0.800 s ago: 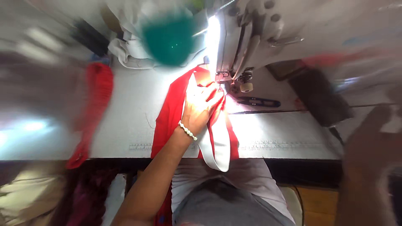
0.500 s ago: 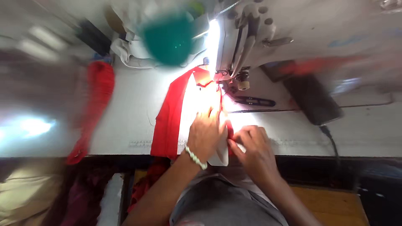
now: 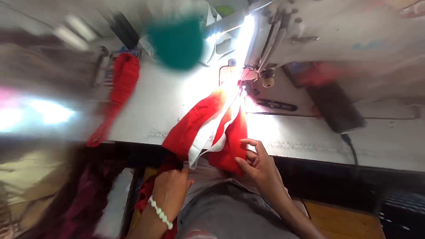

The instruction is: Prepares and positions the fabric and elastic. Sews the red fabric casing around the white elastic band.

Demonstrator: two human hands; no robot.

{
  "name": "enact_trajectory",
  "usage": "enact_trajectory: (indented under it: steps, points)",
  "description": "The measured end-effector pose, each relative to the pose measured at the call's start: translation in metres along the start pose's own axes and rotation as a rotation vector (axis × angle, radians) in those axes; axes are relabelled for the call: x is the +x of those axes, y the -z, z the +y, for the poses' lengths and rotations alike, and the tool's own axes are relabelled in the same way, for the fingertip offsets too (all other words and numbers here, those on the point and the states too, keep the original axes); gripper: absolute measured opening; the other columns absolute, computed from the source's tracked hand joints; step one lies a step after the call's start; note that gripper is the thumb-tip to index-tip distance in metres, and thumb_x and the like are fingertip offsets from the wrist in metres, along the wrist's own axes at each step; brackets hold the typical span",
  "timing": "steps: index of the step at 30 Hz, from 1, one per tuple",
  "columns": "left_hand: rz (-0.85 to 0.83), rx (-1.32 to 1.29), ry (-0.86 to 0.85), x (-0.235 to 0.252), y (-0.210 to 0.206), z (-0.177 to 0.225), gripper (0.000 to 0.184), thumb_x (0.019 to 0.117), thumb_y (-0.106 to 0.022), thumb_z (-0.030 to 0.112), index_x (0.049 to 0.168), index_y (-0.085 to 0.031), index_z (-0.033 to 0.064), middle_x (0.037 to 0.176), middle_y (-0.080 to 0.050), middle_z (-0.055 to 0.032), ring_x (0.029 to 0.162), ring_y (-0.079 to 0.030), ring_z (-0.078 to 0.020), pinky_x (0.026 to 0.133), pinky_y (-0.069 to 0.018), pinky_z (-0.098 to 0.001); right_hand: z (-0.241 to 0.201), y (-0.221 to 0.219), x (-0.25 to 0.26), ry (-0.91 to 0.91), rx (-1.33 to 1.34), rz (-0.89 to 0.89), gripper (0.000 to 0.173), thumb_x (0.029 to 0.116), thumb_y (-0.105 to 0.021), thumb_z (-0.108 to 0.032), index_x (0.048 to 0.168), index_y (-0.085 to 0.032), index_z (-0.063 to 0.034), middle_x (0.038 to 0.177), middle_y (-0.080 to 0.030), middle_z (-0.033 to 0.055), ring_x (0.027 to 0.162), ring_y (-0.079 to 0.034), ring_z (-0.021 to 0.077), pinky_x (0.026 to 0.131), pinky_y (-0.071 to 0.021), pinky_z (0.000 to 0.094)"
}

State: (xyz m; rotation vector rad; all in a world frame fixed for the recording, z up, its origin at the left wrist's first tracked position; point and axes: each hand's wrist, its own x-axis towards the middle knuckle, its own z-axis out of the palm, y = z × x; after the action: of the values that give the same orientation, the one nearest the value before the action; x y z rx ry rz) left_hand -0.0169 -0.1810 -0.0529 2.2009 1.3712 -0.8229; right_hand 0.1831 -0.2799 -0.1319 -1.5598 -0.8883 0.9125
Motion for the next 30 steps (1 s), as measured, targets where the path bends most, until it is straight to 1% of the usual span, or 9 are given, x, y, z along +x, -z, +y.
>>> enact_trajectory:
  steps: [4, 7, 9, 13, 15, 18, 23, 27, 30]
  points:
    - [0.736, -0.273, -0.285, 0.024, -0.043, 0.004, 0.025, 0.0998, -0.051, 0.003, 0.112, -0.072, -0.0056, 0.108, -0.073, -0.0223, 0.102, -0.072, -0.0374, 0.088, -0.0586, -0.0497, 0.015, -0.002, -0.013, 0.12, -0.051, 0.028, 0.037, 0.09, -0.064, -0.005, 0.126, -0.06, 0.0035, 0.103, -0.075, 0.0062, 0.086, -0.071, 0.002, 0.075, -0.0586, 0.0184]
    - [1.115, -0.374, -0.521, 0.047, -0.064, 0.011, 0.023, 0.099, -0.051, 0.008, 0.104, -0.072, -0.0018, 0.1, -0.073, -0.0162, 0.095, -0.071, -0.0258, 0.088, -0.0565, -0.0326, 0.02, 0.0, -0.017, 0.159, -0.066, 0.053, 0.033, 0.0909, -0.062, -0.004, 0.123, -0.062, 0.0041, 0.106, -0.074, 0.0062, 0.09, -0.07, 0.0002, 0.079, -0.0576, 0.0162]
    - [1.192, -0.397, -0.68, 0.05, -0.071, 0.019, 0.022, 0.1026, -0.052, 0.013, 0.106, -0.07, 0.0013, 0.102, -0.069, -0.0144, 0.1, -0.065, -0.0216, 0.093, -0.0519, -0.0268, 0.024, 0.001, -0.019, 0.174, -0.066, 0.063, 0.031, 0.091, -0.061, -0.004, 0.121, -0.064, 0.004, 0.108, -0.074, 0.0061, 0.093, -0.069, -0.0005, 0.081, -0.0575, 0.0159]
    - [1.158, -0.346, -0.837, 0.06, -0.075, 0.044, 0.019, 0.1023, -0.054, 0.006, 0.112, -0.069, -0.0019, 0.114, -0.071, -0.0189, 0.109, -0.07, -0.0267, 0.098, -0.0553, -0.0322, 0.026, -0.005, -0.02, 0.154, -0.043, 0.07, 0.028, 0.09, -0.06, -0.001, 0.117, -0.064, 0.004, 0.107, -0.073, 0.0058, 0.095, -0.069, 0.001, 0.082, -0.0578, 0.0174]
    - [1.138, -0.285, -0.583, 0.067, -0.072, 0.043, 0.024, 0.0988, -0.057, 0.006, 0.115, -0.071, -0.005, 0.121, -0.071, -0.0219, 0.11, -0.071, -0.0333, 0.093, -0.0584, -0.0404, 0.026, -0.007, -0.02, 0.146, -0.014, 0.06, 0.027, 0.0899, -0.06, 0.0, 0.117, -0.063, 0.0039, 0.107, -0.072, 0.0056, 0.094, -0.069, 0.0018, 0.081, -0.058, 0.0178]
    - [1.046, -0.293, -0.319, 0.07, -0.05, 0.018, 0.04, 0.1019, -0.058, 0.024, 0.123, -0.068, -0.0076, 0.131, -0.065, -0.0265, 0.116, -0.066, -0.0427, 0.096, -0.0552, -0.0518, 0.025, -0.009, -0.019, 0.139, 0.003, 0.058, 0.027, 0.089, -0.062, 0.001, 0.116, -0.062, 0.0038, 0.102, -0.072, 0.0053, 0.087, -0.07, 0.0015, 0.076, -0.0583, 0.0174]
    - [0.827, -0.316, -0.292, 0.062, -0.019, 0.025, 0.057, 0.088, -0.076, 0.045, 0.112, -0.069, -0.0063, 0.114, -0.063, -0.0283, 0.103, -0.065, -0.0446, 0.087, -0.0554, -0.0544, 0.022, -0.02, -0.016, 0.141, 0.063, 0.037, 0.035, 0.0887, -0.064, 0.001, 0.123, -0.057, 0.0045, 0.101, -0.074, 0.0046, 0.087, -0.071, 0.0023, 0.076, -0.0594, 0.0182]
    - [0.565, -0.272, -0.371, 0.054, -0.004, 0.047, 0.03, 0.0955, -0.07, 0.024, 0.107, -0.071, -0.0036, 0.108, -0.065, -0.0243, 0.106, -0.065, -0.041, 0.092, -0.0522, -0.0526, 0.021, -0.019, -0.018, 0.156, 0.052, 0.067, 0.038, 0.0882, -0.068, -0.001, 0.124, -0.059, 0.0058, 0.104, -0.074, 0.0061, 0.087, -0.072, 0.0023, 0.076, -0.0599, 0.0174]
    - [0.536, -0.346, -0.44, 0.055, 0.006, 0.038, 0.023, 0.0991, -0.064, 0.017, 0.102, -0.071, -0.0046, 0.102, -0.068, -0.0215, 0.097, -0.069, -0.0359, 0.087, -0.0554, -0.0504, 0.018, -0.012, -0.019, 0.19, 0.045, 0.084, 0.036, 0.0882, -0.067, 0.0, 0.123, -0.062, 0.0079, 0.112, -0.073, 0.0089, 0.09, -0.072, 0.0028, 0.079, -0.0601, 0.017]
